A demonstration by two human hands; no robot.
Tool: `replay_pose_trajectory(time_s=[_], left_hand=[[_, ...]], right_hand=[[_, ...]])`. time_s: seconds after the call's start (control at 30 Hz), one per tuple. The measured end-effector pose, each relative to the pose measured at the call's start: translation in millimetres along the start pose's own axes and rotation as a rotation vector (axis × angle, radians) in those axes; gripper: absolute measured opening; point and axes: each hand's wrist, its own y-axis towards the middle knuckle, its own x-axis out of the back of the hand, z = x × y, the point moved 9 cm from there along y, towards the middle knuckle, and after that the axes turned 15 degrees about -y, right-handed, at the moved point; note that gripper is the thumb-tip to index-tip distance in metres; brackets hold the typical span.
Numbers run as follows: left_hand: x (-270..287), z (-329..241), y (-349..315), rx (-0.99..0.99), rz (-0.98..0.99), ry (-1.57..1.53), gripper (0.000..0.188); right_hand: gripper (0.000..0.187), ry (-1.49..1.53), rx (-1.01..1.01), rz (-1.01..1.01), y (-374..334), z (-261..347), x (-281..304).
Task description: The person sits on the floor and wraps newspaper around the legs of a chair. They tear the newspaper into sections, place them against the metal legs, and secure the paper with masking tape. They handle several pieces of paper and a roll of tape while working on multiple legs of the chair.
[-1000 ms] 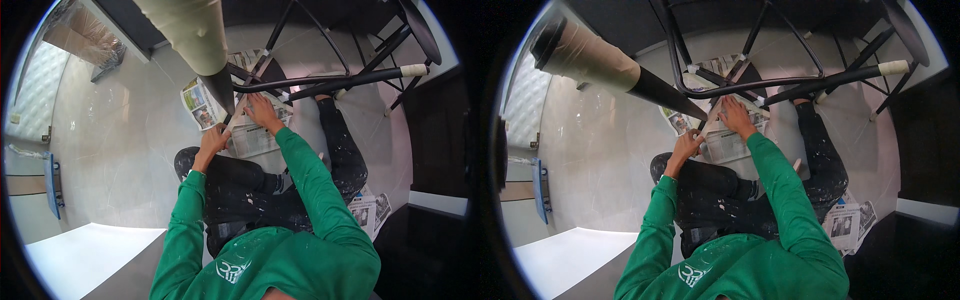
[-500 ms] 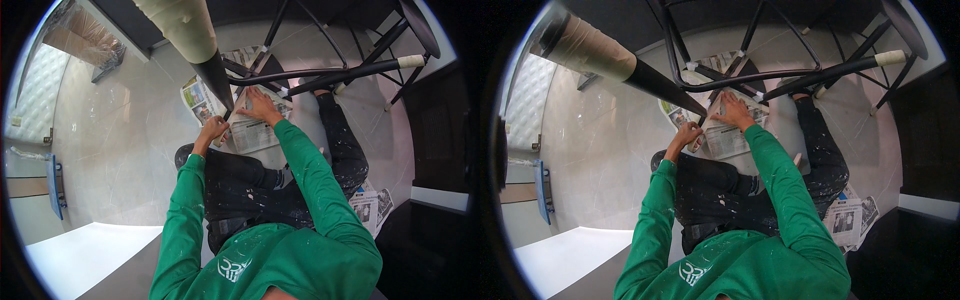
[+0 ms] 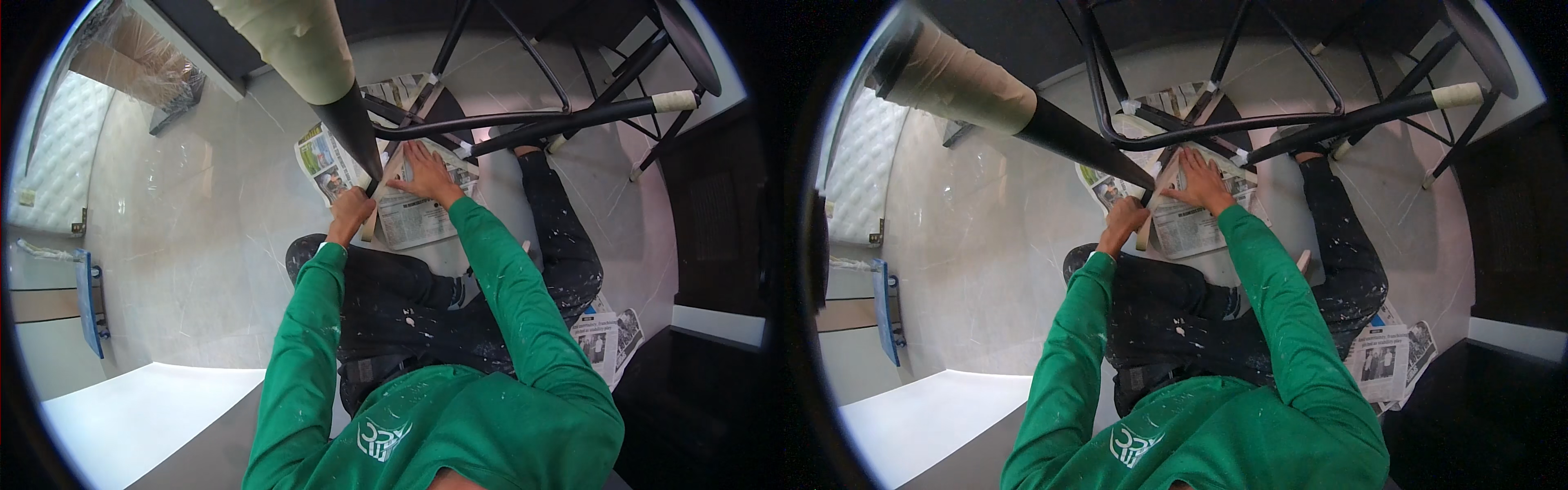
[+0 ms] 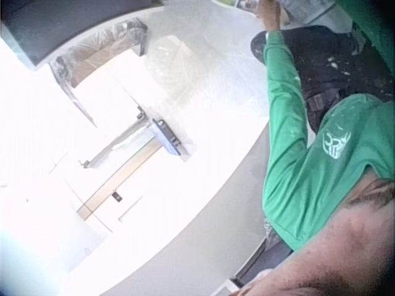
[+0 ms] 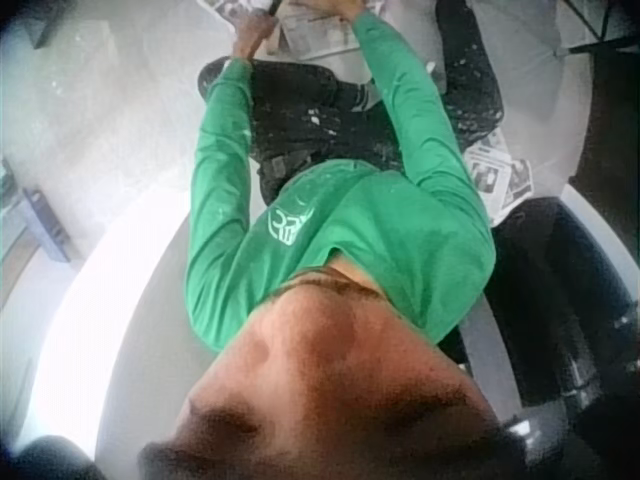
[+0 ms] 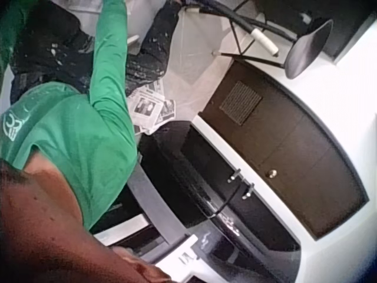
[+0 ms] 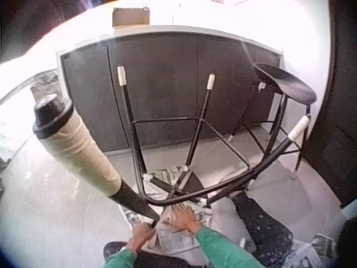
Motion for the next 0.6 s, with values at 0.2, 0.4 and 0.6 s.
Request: replay_pose_trajectory(time_s=[0.2, 0.4, 0.6], left_hand=[[8, -16, -16, -0.004, -0.038, -0.019, 0.034], [10, -4, -15, -0.029, -0.088, -0.068, 0.033], [4, -14, -11, -0.071, -0.08, -0.082, 0.032]], right_hand=[[0.126, -0.002, 0.078, -0.001, 7, -1, -3], [0.119, 0.007, 0.084, -0.058, 6, 8, 0], [0.087, -0.089, 0.043, -0.257, -28, 26, -9]])
